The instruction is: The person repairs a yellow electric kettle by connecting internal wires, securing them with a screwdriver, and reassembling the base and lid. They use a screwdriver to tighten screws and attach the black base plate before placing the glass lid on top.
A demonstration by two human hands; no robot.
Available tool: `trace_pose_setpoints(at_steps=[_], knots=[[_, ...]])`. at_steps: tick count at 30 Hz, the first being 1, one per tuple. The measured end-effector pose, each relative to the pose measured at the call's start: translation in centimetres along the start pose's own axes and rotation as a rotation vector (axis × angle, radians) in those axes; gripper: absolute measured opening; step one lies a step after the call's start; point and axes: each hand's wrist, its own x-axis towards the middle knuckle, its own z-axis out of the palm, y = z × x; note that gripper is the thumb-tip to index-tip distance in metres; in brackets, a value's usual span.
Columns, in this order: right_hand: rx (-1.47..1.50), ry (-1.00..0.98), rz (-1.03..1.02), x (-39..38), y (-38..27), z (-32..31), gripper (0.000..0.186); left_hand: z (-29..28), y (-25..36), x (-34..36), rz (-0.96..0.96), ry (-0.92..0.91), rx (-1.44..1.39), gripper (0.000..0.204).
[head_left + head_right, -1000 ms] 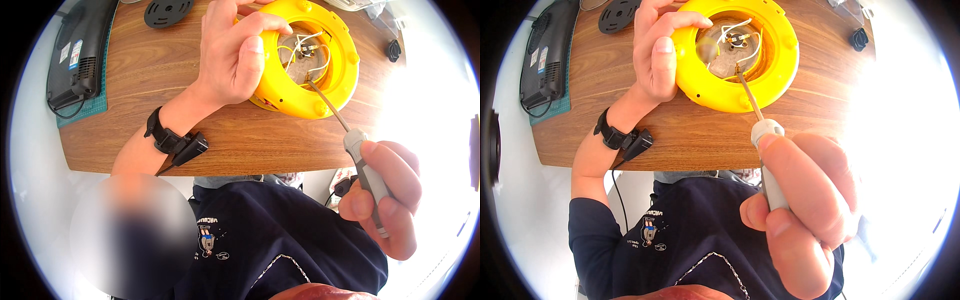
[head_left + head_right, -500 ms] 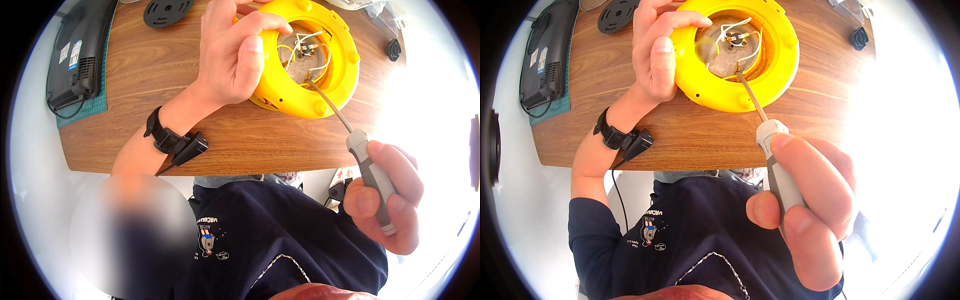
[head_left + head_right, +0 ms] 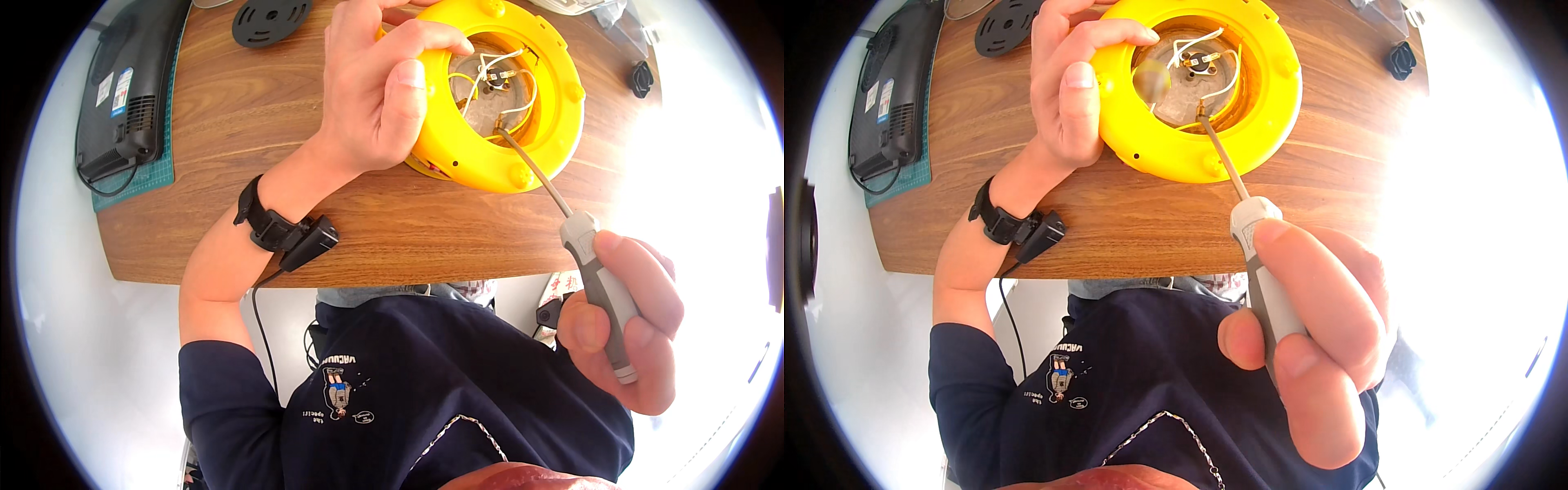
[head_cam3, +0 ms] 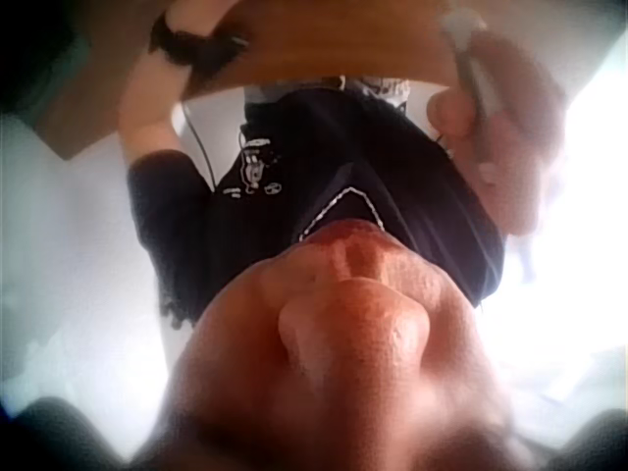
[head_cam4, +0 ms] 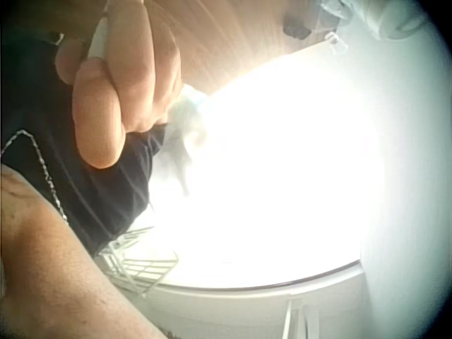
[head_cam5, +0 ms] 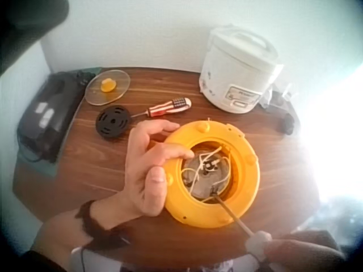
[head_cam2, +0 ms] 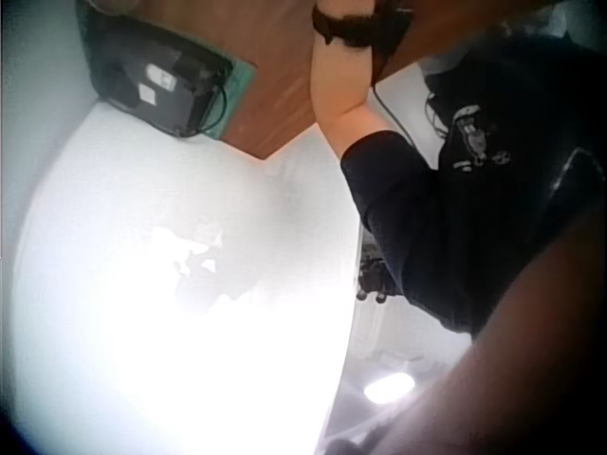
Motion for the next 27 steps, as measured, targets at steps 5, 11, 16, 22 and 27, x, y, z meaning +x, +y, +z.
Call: trace_pose_setpoints(at_steps=[5, 11, 16, 22, 27], knots=[[-0.008, 0.022, 0.004, 0.1, -0.4, 0.4, 0.038, 0.2, -0.6, 0.0, 0.050, 0.002, 0.023, 0.049], [-0.019, -0.121, -0.112, 0.5, 0.6, -0.6, 0.040, -0.1, 0.6, 0.3, -0.036, 0.000, -0.021, 0.050], [-0.022, -0.113, 0.159, 0.3, -1.8, -0.6, 0.047, -0.3, 0.3, 0.6, 0.026, -0.022, 0.020, 0.050], [0.051, -0.032, -0.076, -0.9, 1.7, 1.0, 0.043, -0.3, 0.1, -0.3, -0.050, -0.014, 0.036, 0.052], [0.108, -0.007, 0.059, 0.2, 2.3, -1.2, 0.036, -0.5, 0.0, -0.5, -0.061, -0.115, 0.043, 0.051]])
